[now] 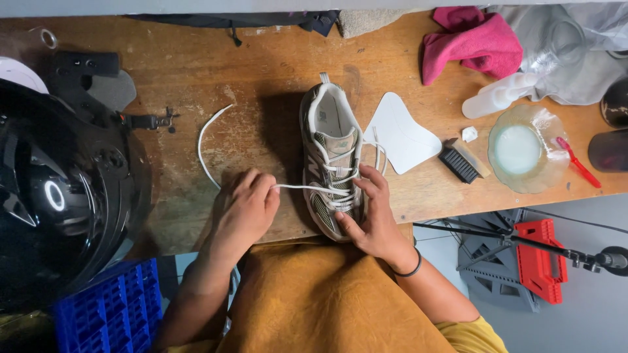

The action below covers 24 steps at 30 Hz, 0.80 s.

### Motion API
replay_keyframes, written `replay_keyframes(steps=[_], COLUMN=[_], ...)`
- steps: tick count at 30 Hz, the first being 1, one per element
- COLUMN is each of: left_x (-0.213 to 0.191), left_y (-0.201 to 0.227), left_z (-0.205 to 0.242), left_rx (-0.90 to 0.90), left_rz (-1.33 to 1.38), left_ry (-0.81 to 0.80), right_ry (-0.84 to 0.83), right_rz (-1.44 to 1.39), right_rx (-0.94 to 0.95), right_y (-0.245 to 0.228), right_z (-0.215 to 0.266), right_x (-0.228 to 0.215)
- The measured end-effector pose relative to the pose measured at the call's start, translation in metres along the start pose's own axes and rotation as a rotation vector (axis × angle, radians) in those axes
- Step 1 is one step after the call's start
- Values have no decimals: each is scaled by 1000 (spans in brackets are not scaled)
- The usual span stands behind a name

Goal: The person threads a white shoelace through the eyelets of a single white sneaker on a wooden workbench. They pull the lace through each eyelet in sequence, adjusting tension and positioning the shoe as needed. The video ends before the laces are tied.

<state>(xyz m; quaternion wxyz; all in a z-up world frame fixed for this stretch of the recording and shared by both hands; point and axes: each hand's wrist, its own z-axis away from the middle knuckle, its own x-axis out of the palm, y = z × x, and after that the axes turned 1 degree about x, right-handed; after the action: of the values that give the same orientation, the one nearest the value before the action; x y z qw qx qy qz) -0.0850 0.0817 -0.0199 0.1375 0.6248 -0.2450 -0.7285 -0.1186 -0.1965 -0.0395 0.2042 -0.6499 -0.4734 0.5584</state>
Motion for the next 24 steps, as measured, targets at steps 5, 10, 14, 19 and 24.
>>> replay_keyframes(steps=[5, 10, 14, 19, 24], left_x=[-67, -96, -106, -107, -89], left_y=[22, 18, -4, 46, 53], left_z=[20, 50, 55, 33, 43], left_rx=[634, 720, 843, 721, 1271], left_rz=[1181, 1652, 2216, 2063, 1954], left_ry=[-323, -224, 30, -277, -726], right_ry=[3, -62, -17, 81, -169], right_rz=[14, 39, 86, 260, 372], right_rx=[6, 33, 12, -213, -345], right_y=[-3, -10, -16, -34, -40], right_z=[-2, -2, -1, -9, -18], right_x=[-1, -2, -1, 0, 9])
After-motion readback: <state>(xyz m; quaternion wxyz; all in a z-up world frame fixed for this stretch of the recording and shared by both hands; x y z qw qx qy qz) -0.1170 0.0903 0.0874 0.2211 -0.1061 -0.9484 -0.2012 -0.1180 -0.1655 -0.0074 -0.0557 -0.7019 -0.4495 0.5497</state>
